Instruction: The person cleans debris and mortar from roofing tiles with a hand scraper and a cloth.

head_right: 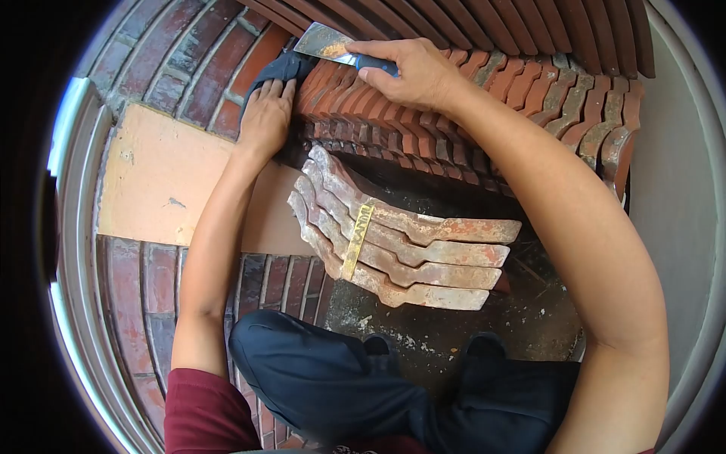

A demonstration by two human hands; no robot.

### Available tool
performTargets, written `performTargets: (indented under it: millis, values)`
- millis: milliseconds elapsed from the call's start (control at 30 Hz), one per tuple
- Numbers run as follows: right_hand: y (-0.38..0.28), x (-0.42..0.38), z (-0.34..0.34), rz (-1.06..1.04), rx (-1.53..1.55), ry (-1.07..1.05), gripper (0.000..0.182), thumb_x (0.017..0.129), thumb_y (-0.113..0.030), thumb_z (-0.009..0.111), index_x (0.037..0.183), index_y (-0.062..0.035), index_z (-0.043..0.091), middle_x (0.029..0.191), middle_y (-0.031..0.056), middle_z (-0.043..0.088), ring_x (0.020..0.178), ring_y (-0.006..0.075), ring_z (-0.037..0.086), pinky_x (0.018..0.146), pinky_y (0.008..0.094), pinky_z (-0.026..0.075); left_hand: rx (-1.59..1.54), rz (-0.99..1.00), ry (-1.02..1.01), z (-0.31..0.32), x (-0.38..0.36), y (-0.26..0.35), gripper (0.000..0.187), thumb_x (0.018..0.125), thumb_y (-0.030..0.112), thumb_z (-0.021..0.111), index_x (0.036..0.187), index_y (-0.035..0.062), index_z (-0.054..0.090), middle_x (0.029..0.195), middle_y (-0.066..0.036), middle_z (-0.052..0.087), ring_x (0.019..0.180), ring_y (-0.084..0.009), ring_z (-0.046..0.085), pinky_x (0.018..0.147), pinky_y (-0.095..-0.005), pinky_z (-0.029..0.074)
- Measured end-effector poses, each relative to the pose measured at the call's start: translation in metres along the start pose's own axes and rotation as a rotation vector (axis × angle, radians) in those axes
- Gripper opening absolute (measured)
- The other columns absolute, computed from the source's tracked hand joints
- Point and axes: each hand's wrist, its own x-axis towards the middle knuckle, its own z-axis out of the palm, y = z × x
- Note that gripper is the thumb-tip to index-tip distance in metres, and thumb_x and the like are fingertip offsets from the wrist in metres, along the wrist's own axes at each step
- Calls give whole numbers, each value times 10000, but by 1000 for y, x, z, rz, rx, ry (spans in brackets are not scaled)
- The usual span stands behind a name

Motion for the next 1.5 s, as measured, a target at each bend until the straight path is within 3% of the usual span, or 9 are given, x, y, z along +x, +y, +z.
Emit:
performTargets:
  millis: [67,133,333,567,900,1133,1233,1367,1500]
  values:
    - [1,1,1,-13,11,3,435,919,-276,650,1343,-180,628,1091,166,722,957,260,698,879,357,534,44,-6,107,12,-2,-1,428,899,85,481,1307,-10,568,1160,-161,623,1118,-296,572,959,-381,436]
    - [1,0,4,-22,70,41,435,872,-303,672,1292,-192,663,1071,197,715,978,347,703,874,388,544,66,-9,61,18,21,-5,417,908,102,474,1297,-9,574,1188,-164,624,1127,-298,573,967,-383,430]
    - [-1,-1,2,12,59,25,436,869,-306,677,1290,-192,664,1068,192,718,973,348,704,872,388,544,84,85,-143,27,91,-18,350,921,98,473,1243,43,599,1193,-168,637,1188,-288,568,1015,-389,401]
    - [-2,-1,1,21,42,21,438,876,-310,670,1297,-189,660,1100,186,716,991,345,702,891,384,539,-18,-72,30,19,33,0,439,919,87,473,1350,64,557,1198,-185,630,1210,-294,556,1013,-396,394]
    - [-2,0,-1,19,41,-9,441,893,-306,658,1320,-198,644,1164,179,704,1053,336,692,938,383,525,-47,-38,61,34,64,-11,342,955,113,427,1233,61,620,1205,-176,651,1179,-302,587,998,-404,399]
    - [-5,-2,-1,42,5,1,445,886,-311,664,1316,-198,647,1165,185,702,1052,344,689,934,392,521,-91,-63,-110,-39,-33,2,229,882,98,532,1058,4,644,1086,-173,684,1064,-310,624,890,-430,449]
    - [-7,-1,0,39,7,-7,445,887,-314,663,1314,-191,648,1162,191,701,1054,344,687,932,390,518,-121,-117,-116,-47,-24,3,389,833,28,534,1211,-25,609,1077,-183,681,1071,-338,614,879,-452,467]
    - [-8,-1,0,28,14,0,453,889,-317,660,1319,-175,644,1152,199,702,1040,347,687,920,389,516,-106,-13,-29,-16,6,-13,347,860,50,515,1182,-2,634,1062,-151,698,1080,-338,604,881,-443,476]
    - [-7,-1,0,17,31,-3,450,901,-312,660,1324,-158,641,1094,180,715,962,294,689,888,369,514,17,123,-259,-12,44,-20,300,955,156,475,1098,50,716,1022,-116,727,1124,-309,582,905,-438,455]
